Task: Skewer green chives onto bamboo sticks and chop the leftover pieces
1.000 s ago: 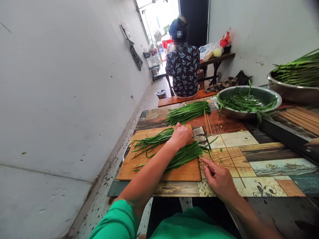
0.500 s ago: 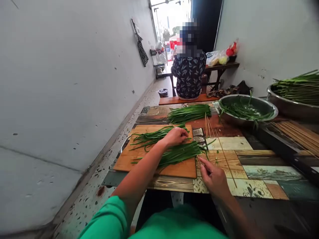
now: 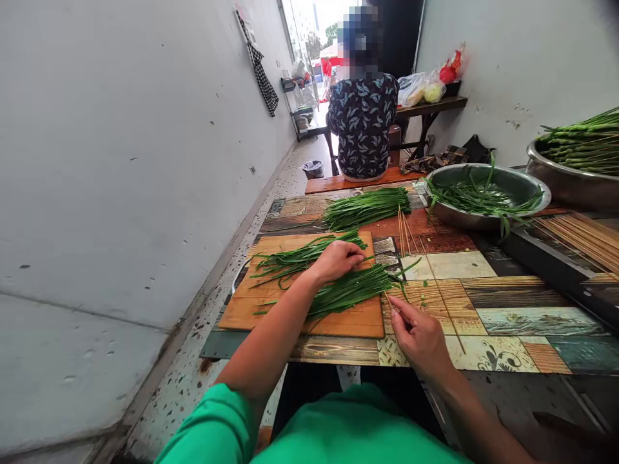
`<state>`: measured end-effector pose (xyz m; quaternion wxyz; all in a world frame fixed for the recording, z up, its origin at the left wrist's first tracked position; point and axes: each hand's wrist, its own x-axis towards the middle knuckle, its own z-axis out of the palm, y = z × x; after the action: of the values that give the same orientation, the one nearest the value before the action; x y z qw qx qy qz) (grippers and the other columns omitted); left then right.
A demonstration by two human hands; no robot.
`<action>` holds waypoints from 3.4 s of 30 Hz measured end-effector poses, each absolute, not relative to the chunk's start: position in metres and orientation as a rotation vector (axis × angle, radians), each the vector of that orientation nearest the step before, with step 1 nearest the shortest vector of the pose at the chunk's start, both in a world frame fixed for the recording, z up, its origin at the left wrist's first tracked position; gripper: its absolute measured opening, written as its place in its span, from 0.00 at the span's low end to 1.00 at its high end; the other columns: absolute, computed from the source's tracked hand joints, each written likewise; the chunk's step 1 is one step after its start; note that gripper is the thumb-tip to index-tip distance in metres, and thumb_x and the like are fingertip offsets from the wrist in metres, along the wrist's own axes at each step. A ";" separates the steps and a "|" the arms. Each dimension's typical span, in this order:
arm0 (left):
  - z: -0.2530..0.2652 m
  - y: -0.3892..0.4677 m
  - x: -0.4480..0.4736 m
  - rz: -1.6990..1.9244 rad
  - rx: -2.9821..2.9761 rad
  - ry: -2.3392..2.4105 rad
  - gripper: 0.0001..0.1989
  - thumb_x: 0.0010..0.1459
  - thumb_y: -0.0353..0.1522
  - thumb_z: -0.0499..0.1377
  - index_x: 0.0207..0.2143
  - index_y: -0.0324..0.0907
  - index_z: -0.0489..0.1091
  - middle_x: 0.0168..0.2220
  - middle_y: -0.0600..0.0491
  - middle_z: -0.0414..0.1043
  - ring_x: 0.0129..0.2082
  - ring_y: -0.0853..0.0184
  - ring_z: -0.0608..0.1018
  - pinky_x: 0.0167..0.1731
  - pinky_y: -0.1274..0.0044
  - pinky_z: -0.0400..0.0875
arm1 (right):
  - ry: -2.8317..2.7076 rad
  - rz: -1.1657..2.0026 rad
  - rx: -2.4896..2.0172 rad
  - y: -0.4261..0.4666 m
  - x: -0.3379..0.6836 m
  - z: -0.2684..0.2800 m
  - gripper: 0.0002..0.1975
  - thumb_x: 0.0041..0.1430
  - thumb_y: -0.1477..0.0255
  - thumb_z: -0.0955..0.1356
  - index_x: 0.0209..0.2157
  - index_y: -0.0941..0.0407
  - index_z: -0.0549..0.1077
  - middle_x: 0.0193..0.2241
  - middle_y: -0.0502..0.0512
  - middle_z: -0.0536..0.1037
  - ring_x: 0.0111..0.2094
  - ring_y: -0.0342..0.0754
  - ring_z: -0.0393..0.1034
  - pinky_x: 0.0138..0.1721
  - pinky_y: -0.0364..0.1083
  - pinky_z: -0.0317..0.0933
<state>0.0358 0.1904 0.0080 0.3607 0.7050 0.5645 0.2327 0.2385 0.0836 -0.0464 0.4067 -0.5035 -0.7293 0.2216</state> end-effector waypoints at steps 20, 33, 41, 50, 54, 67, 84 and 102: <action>0.000 0.187 0.041 0.670 1.904 1.626 0.07 0.50 0.29 0.60 0.30 0.37 0.78 0.25 0.55 0.75 0.25 0.73 0.71 0.28 0.82 0.64 | -1.849 0.524 -1.255 0.083 0.239 -0.048 0.18 0.59 0.70 0.61 0.44 0.61 0.77 0.27 0.56 0.80 0.14 0.40 0.63 0.18 0.40 0.58; -0.002 0.188 0.049 0.704 1.880 1.656 0.06 0.51 0.29 0.61 0.30 0.37 0.78 0.24 0.55 0.74 0.24 0.73 0.71 0.26 0.82 0.63 | -1.843 0.529 -1.240 0.084 0.238 -0.048 0.18 0.60 0.70 0.61 0.44 0.63 0.77 0.25 0.56 0.80 0.15 0.40 0.63 0.18 0.40 0.58; 0.002 0.188 0.050 0.683 1.842 1.645 0.07 0.51 0.28 0.61 0.31 0.36 0.78 0.26 0.53 0.76 0.25 0.73 0.73 0.28 0.82 0.64 | -1.864 0.488 -1.213 0.084 0.239 -0.048 0.18 0.59 0.72 0.61 0.43 0.66 0.77 0.25 0.57 0.79 0.13 0.39 0.62 0.16 0.40 0.55; 0.003 0.188 0.051 0.671 1.837 1.658 0.06 0.51 0.28 0.61 0.30 0.36 0.78 0.24 0.55 0.75 0.24 0.74 0.71 0.27 0.82 0.62 | -1.865 0.468 -1.183 0.085 0.238 -0.047 0.18 0.60 0.73 0.61 0.43 0.69 0.77 0.22 0.57 0.78 0.13 0.39 0.62 0.15 0.39 0.54; 0.000 0.188 0.050 0.690 1.856 1.629 0.06 0.51 0.28 0.61 0.30 0.36 0.78 0.24 0.55 0.75 0.23 0.74 0.70 0.27 0.82 0.61 | -1.863 0.433 -1.171 0.085 0.238 -0.047 0.18 0.60 0.74 0.61 0.42 0.69 0.77 0.23 0.58 0.79 0.13 0.39 0.62 0.15 0.39 0.55; -0.006 0.188 0.049 0.724 1.831 1.627 0.05 0.50 0.29 0.62 0.29 0.36 0.77 0.23 0.56 0.73 0.23 0.74 0.69 0.26 0.82 0.61 | -1.858 0.463 -1.172 0.084 0.239 -0.049 0.18 0.60 0.74 0.61 0.43 0.69 0.76 0.25 0.58 0.79 0.13 0.39 0.61 0.16 0.39 0.56; -0.005 0.179 0.049 0.656 1.911 1.530 0.07 0.54 0.30 0.59 0.31 0.37 0.78 0.24 0.55 0.74 0.24 0.73 0.71 0.27 0.81 0.62 | -1.856 0.425 -1.174 0.086 0.238 -0.048 0.18 0.60 0.74 0.61 0.43 0.69 0.76 0.24 0.58 0.79 0.13 0.40 0.63 0.15 0.39 0.56; 0.008 0.203 0.036 0.190 2.384 1.969 0.06 0.54 0.31 0.60 0.33 0.40 0.76 0.35 0.46 0.74 0.40 0.60 0.74 0.42 0.72 0.66 | -1.842 0.467 -1.249 0.085 0.238 -0.053 0.18 0.60 0.71 0.61 0.44 0.62 0.77 0.29 0.58 0.81 0.16 0.42 0.67 0.20 0.40 0.62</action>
<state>0.0362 0.2034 0.0083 0.0217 0.7694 0.6355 0.0613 0.2380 0.0850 -0.0534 0.4202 -0.4985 -0.7350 0.1863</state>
